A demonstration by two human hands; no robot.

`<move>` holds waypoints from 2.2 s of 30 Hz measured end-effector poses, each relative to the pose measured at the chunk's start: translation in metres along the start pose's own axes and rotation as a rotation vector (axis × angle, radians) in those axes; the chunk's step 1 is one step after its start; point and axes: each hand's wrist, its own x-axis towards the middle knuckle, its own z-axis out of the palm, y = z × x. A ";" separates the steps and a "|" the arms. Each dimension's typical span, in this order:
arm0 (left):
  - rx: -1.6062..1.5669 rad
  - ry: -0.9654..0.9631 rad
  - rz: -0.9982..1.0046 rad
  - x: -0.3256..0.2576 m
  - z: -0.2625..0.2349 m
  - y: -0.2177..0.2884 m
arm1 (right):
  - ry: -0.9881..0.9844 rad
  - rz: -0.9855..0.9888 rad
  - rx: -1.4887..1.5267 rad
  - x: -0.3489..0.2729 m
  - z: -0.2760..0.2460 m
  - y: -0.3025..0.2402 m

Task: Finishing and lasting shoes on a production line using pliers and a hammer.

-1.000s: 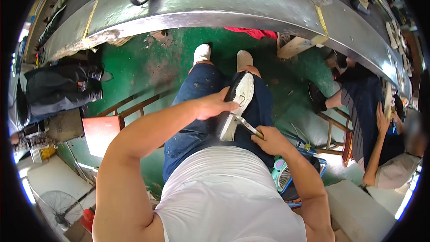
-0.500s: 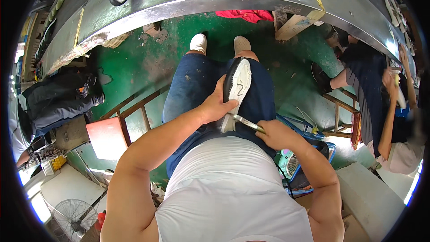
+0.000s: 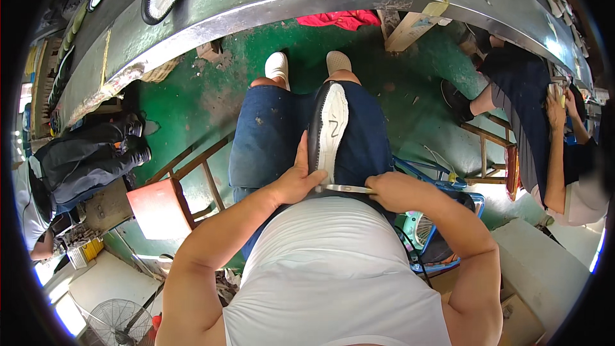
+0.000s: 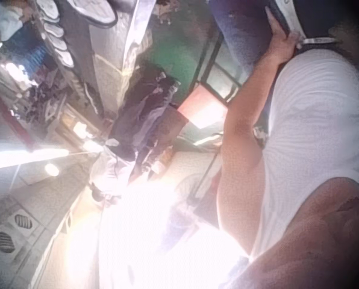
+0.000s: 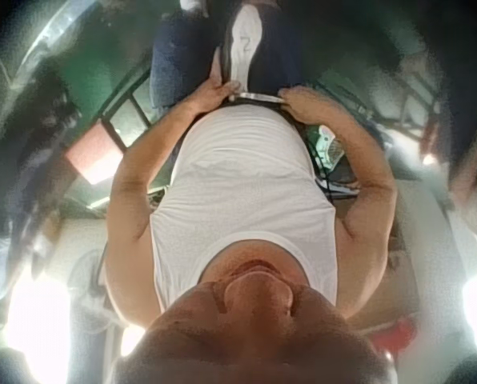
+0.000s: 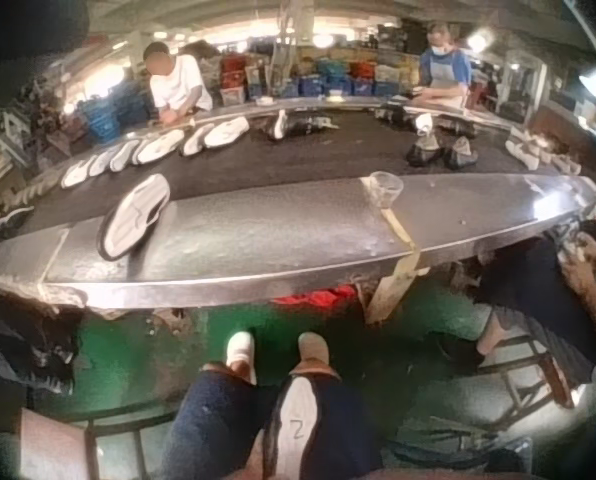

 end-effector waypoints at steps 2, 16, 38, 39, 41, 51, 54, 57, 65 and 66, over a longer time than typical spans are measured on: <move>-0.052 -0.006 -0.058 0.004 -0.001 0.007 | -0.153 -0.022 0.121 -0.007 -0.030 0.001; -0.034 0.452 -0.199 0.040 -0.015 0.032 | 0.605 0.061 0.688 0.048 0.019 0.020; -1.069 0.012 0.415 0.045 -0.080 0.184 | 0.685 0.064 -0.217 0.000 0.031 -0.021; -1.091 0.009 0.426 0.045 -0.083 0.191 | 0.724 0.038 -0.205 0.000 0.030 -0.021; -1.110 -0.017 0.443 0.042 -0.088 0.205 | 0.730 0.030 -0.214 0.001 0.029 -0.022; -1.080 -0.020 0.326 0.082 -0.139 0.235 | 0.732 -0.021 -0.135 0.010 0.032 -0.003; -1.014 -0.031 0.375 0.135 -0.195 0.272 | 0.722 -0.016 -0.056 0.011 0.029 0.002; -1.034 0.471 0.397 0.207 -0.270 0.329 | 0.751 -0.053 -0.040 0.017 0.026 0.007; 0.683 0.903 0.166 0.328 -0.309 0.306 | 0.821 -0.049 0.056 0.026 0.016 0.014; 0.630 0.922 0.226 0.336 -0.321 0.306 | 0.797 -0.049 0.072 0.024 0.014 0.013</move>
